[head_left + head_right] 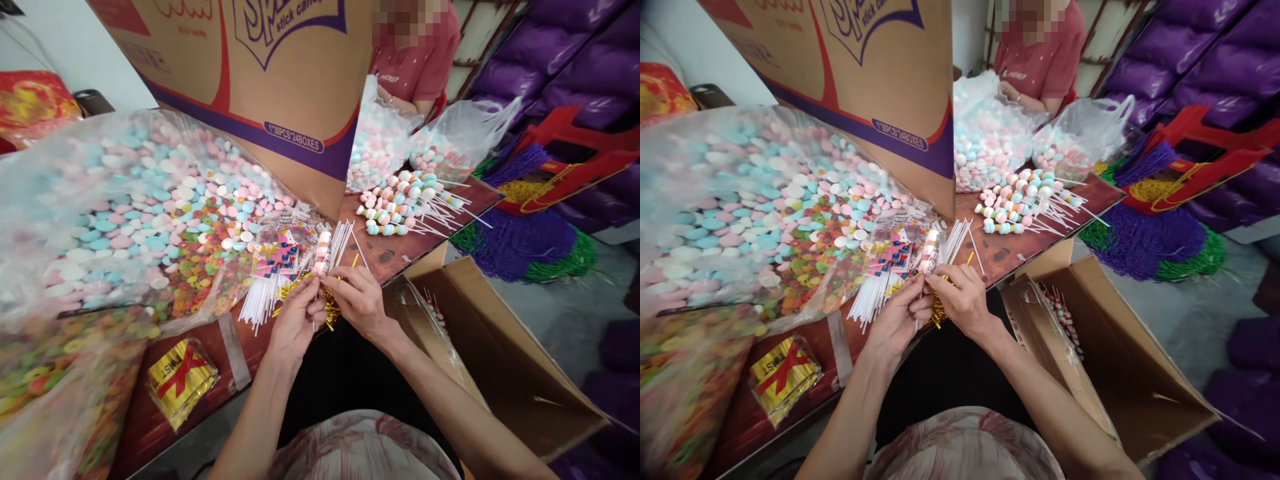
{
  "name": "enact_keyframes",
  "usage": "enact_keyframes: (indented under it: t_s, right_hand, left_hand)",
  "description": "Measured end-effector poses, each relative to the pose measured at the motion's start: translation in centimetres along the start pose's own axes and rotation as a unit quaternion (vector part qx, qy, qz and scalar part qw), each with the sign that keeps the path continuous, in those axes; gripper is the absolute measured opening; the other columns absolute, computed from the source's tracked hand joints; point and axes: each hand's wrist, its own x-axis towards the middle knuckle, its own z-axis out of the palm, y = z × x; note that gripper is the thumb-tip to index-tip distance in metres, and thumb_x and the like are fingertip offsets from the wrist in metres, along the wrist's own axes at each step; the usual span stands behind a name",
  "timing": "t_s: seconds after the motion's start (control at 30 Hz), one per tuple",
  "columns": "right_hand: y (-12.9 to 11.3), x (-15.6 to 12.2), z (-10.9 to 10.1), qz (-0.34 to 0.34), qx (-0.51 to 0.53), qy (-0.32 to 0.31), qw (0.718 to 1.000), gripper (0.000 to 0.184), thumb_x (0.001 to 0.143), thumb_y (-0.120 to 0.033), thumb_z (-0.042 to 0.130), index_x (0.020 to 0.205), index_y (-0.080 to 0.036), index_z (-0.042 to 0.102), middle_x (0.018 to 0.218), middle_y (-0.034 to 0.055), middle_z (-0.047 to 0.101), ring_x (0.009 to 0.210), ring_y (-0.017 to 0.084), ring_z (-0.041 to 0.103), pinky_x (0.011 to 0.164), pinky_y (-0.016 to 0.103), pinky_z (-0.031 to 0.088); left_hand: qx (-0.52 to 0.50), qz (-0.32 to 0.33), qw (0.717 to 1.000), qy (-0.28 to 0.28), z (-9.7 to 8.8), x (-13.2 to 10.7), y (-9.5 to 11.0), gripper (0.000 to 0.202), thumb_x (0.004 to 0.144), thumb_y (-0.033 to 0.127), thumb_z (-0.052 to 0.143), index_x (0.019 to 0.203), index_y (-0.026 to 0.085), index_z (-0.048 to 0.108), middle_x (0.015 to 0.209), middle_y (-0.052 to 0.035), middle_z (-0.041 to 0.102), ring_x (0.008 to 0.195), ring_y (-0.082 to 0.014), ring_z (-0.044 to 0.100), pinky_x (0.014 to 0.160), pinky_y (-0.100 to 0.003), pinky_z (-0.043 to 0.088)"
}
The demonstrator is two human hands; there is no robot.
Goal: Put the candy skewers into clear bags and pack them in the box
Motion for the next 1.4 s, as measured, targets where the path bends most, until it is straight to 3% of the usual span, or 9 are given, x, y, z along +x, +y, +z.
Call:
enact_keyframes:
  t_s: [0.23,0.47,0.7,0.83,0.93,1.07,1.17,1.3,1.4]
  right_hand:
    - [-1.5,0.4,0.8,0.010,-0.072,0.040,0.997,0.023,0.096,-0.020,0.043,0.084,-0.020,0.063,0.090,0.0081,0.069,0.078,0.020,0.054,0.075,0.038,0.035]
    - [-3.0,0.5,-1.9,0.213,0.170,0.048,0.961,0.018,0.095,-0.026,0.048,0.079,-0.021,0.053,0.077,0.0006,0.057,0.073,0.016,0.053,0.070,0.031,0.040]
    - [-3.7,0.0,-4.5,0.196,0.132,0.104,0.966,0.017,0.092,-0.024,0.056,0.076,-0.022,0.063,0.078,0.0022,0.064,0.078,0.018,0.057,0.079,0.035,0.041]
    - [-4.2,-2.3,-5.2,0.314,0.275,0.064,0.907,0.021,0.095,-0.031,0.053,0.086,-0.021,0.070,0.084,0.0036,0.069,0.078,0.018,0.060,0.074,0.032,0.046]
    - [-3.5,-5.1,-5.6,0.395,0.349,0.036,0.849,0.020,0.090,-0.036,0.062,0.082,-0.020,0.071,0.070,0.0012,0.065,0.065,0.016,0.055,0.063,0.029,0.045]
    - [-0.2,-9.3,-6.4,0.466,0.443,0.192,0.741,0.019,0.082,-0.041,0.071,0.079,-0.023,0.069,0.063,-0.0018,0.057,0.056,0.013,0.050,0.060,0.030,0.046]
    - [2.7,-10.8,-7.1,0.486,0.456,0.266,0.696,0.030,0.080,-0.052,0.070,0.089,-0.024,0.072,0.073,0.0021,0.063,0.058,0.015,0.053,0.059,0.033,0.048]
    - [3.9,-8.9,-6.6,0.444,0.280,0.185,0.831,0.029,0.088,-0.045,0.064,0.105,-0.024,0.072,0.090,0.0076,0.070,0.077,0.021,0.062,0.072,0.037,0.049]
    - [3.0,-5.7,-4.6,0.286,0.026,0.067,0.956,0.025,0.091,-0.038,0.060,0.110,-0.026,0.071,0.110,0.0109,0.069,0.100,0.028,0.061,0.090,0.047,0.043]
  left_hand:
    - [0.033,0.052,0.998,0.015,1.2,-0.3,-1.2,0.030,0.067,0.027,0.085,0.088,0.019,0.064,0.069,0.0061,0.057,0.050,-0.0022,0.046,0.047,-0.014,0.037]
    - [0.147,0.149,0.975,-0.076,1.9,-1.2,-0.1,0.041,0.078,0.060,0.067,0.078,0.019,0.071,0.096,-0.0078,0.067,0.093,-0.0200,0.060,0.074,-0.028,0.050]
    - [0.222,0.141,0.964,-0.043,3.1,-1.3,-2.1,0.026,0.078,0.042,0.074,0.068,0.018,0.069,0.079,-0.0041,0.065,0.084,-0.0174,0.058,0.085,-0.030,0.046]
    - [0.261,0.128,0.955,-0.063,3.2,-0.6,-4.0,0.022,0.081,0.039,0.071,0.073,0.018,0.073,0.076,-0.0040,0.066,0.075,-0.0161,0.057,0.080,-0.030,0.045]
    - [0.385,0.199,0.900,-0.040,3.9,-0.1,-5.8,0.012,0.080,0.032,0.072,0.076,0.021,0.076,0.075,-0.0047,0.069,0.074,-0.0184,0.058,0.075,-0.031,0.044]
    - [0.473,0.289,0.822,-0.129,5.4,1.3,-5.7,0.008,0.080,0.024,0.071,0.076,0.027,0.078,0.085,-0.0065,0.072,0.086,-0.0238,0.062,0.087,-0.037,0.043]
    - [0.486,0.412,0.770,-0.022,5.1,3.3,-1.5,0.014,0.083,0.023,0.066,0.086,0.029,0.078,0.095,-0.0073,0.071,0.096,-0.0254,0.060,0.095,-0.039,0.041]
    - [0.641,0.461,0.577,0.208,2.5,6.3,6.0,0.020,0.085,0.027,0.060,0.098,0.023,0.076,0.104,-0.0116,0.061,0.110,-0.0308,0.052,0.102,-0.045,0.036]
    - [0.733,0.411,0.485,0.241,0.6,8.1,8.7,0.027,0.082,0.025,0.062,0.106,0.019,0.072,0.108,-0.0149,0.055,0.112,-0.0338,0.050,0.100,-0.046,0.038]
